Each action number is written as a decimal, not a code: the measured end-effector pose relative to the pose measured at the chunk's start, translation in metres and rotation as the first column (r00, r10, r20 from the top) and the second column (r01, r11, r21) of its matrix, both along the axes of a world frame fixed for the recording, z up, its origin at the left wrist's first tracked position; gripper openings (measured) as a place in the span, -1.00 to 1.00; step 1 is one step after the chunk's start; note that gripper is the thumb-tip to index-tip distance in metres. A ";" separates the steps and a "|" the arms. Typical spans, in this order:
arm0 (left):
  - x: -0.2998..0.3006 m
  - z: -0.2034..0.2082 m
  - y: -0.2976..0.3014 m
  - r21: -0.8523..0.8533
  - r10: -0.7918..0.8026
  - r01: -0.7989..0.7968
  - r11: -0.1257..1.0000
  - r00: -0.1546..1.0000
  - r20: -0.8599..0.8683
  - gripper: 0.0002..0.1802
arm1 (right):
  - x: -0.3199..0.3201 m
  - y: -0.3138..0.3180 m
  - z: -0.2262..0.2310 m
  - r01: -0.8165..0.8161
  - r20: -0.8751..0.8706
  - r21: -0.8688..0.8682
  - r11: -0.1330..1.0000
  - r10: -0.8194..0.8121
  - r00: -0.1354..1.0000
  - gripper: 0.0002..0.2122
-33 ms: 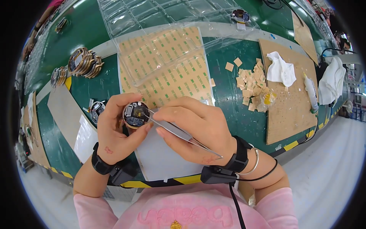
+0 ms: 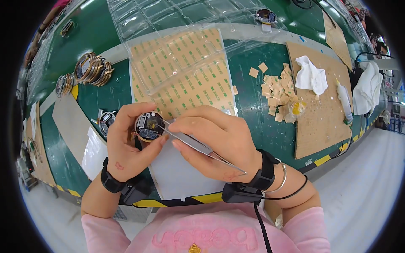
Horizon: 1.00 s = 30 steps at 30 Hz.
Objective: The person uses tweezers to peel a small adhesive piece from a sheet, places it onto the internal components of a watch, and presses it down. They then pick up a battery, position it inside the watch casing, and use the tweezers to secure the connection before applying another adhesive strip over it.
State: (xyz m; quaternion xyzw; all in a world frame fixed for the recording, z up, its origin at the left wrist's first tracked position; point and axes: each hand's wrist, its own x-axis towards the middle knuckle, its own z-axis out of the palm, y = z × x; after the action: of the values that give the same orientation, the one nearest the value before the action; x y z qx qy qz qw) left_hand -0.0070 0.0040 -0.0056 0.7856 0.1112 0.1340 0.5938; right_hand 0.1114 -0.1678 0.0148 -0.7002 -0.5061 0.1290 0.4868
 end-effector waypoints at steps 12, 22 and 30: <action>-0.003 -0.002 0.002 -0.063 -0.080 0.083 0.995 0.996 0.041 -0.43 | 0.007 -0.004 -0.001 -0.053 -0.381 -0.045 0.998 0.032 0.924 -0.76; -0.004 -0.001 0.005 -0.128 -0.126 0.135 0.983 0.989 0.076 -0.42 | 0.002 -0.002 -0.003 0.027 -0.664 -0.033 0.999 -0.042 0.747 -0.80; -0.005 -0.003 0.004 -0.121 -0.101 0.111 0.986 0.991 0.086 -0.42 | 0.005 -0.002 0.001 -0.082 -0.170 -0.009 0.997 0.079 0.982 -0.80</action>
State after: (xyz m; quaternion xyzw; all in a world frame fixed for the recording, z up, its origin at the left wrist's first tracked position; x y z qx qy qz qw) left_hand -0.0119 0.0078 -0.0088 0.7456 0.0539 0.1260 0.6521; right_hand 0.1161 -0.1700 0.0156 -0.6696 -0.4896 0.2117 0.5168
